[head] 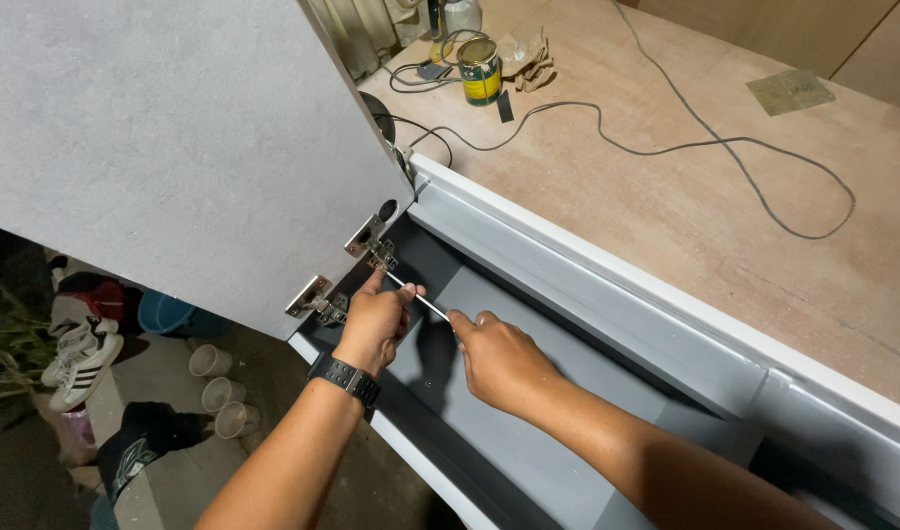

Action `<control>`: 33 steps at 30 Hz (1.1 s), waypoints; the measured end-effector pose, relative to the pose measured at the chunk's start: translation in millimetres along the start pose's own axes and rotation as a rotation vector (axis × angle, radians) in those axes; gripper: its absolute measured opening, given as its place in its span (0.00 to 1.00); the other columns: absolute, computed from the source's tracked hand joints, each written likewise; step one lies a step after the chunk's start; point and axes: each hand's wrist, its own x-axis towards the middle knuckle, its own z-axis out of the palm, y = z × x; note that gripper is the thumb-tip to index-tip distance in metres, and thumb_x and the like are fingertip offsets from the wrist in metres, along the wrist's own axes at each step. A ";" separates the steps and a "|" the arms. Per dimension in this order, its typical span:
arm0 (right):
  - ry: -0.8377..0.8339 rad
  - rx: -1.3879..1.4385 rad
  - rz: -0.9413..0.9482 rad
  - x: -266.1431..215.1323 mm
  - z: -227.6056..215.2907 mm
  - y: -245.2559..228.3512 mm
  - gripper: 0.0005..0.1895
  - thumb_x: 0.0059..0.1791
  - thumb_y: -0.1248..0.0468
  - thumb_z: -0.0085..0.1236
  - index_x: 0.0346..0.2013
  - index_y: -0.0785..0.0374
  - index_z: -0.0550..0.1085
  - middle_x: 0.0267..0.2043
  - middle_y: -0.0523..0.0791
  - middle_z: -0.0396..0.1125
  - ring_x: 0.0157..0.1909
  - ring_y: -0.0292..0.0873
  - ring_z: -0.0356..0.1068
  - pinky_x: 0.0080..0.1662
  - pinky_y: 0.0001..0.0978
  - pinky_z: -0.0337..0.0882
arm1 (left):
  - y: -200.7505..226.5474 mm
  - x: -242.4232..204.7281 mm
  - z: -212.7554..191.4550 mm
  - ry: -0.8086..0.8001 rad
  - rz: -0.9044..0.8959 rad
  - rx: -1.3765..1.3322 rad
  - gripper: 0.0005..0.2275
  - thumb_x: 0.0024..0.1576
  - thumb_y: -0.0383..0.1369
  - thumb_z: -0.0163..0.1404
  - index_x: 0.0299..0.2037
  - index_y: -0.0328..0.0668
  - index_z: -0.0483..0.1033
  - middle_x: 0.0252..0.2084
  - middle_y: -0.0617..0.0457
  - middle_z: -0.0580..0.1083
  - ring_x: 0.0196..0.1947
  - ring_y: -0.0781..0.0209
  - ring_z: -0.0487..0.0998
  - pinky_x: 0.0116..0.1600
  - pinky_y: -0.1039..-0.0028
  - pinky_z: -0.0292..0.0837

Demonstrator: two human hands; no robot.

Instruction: The person uses a screwdriver to tighten screws on the hinges of a white cabinet door. They repeatedly adjust the screws on both the upper and lower hinges while holding the door open, working in a workshop setting.

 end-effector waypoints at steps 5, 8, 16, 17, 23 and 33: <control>0.021 -0.072 -0.047 -1.3 -2.5 -1.0 0.25 0.57 0.72 0.44 0.70 0.72 0.70 0.45 0.63 0.74 0.41 0.58 0.81 0.38 0.48 0.83 | 3.0 -4.7 0.1 0.001 -0.010 -0.006 0.35 0.65 0.24 0.54 0.83 0.33 0.52 0.43 0.41 0.84 0.23 0.66 0.68 0.25 0.83 0.61; 0.027 -0.067 -0.044 -7.1 -12.5 -10.5 0.27 0.57 0.74 0.43 0.72 0.70 0.68 0.46 0.65 0.74 0.43 0.61 0.81 0.41 0.52 0.83 | -3.3 2.8 -0.4 -0.002 -0.016 -0.042 0.35 0.65 0.24 0.55 0.83 0.34 0.53 0.43 0.40 0.85 0.22 0.66 0.69 0.25 0.83 0.62; 0.022 -0.202 -0.017 -0.7 -9.6 -22.3 0.24 0.56 0.72 0.49 0.68 0.68 0.73 0.48 0.66 0.74 0.44 0.58 0.82 0.41 0.49 0.84 | -27.8 31.2 1.0 -0.066 -0.033 -0.104 0.37 0.68 0.25 0.50 0.85 0.37 0.43 0.45 0.44 0.83 0.22 0.66 0.73 0.24 0.81 0.68; 0.022 -0.207 -0.013 -0.7 -9.5 -23.8 0.24 0.56 0.72 0.49 0.68 0.68 0.73 0.48 0.66 0.74 0.44 0.58 0.82 0.41 0.49 0.84 | -27.2 29.5 2.1 -0.072 -0.033 -0.107 0.37 0.68 0.25 0.50 0.85 0.37 0.43 0.45 0.44 0.83 0.22 0.66 0.73 0.24 0.81 0.68; 0.120 -0.175 0.036 18.6 50.6 24.6 0.30 0.57 0.60 0.46 0.75 0.48 0.69 0.43 0.54 0.73 0.42 0.66 0.74 0.45 0.59 0.72 | -40.4 39.8 10.0 -0.110 -0.144 -0.356 0.42 0.63 0.18 0.44 0.87 0.59 0.40 0.41 0.48 0.74 0.22 0.68 0.68 0.25 0.80 0.61; 0.024 0.826 0.459 28.0 30.5 25.6 0.27 0.53 0.64 0.60 0.69 0.52 0.78 0.30 0.48 0.72 0.21 0.38 0.68 0.21 0.29 0.68 | -45.2 56.9 19.9 -0.155 -0.258 -0.236 0.08 0.70 0.26 0.40 0.42 0.37 0.74 0.40 0.43 0.82 0.25 0.65 0.74 0.27 0.81 0.69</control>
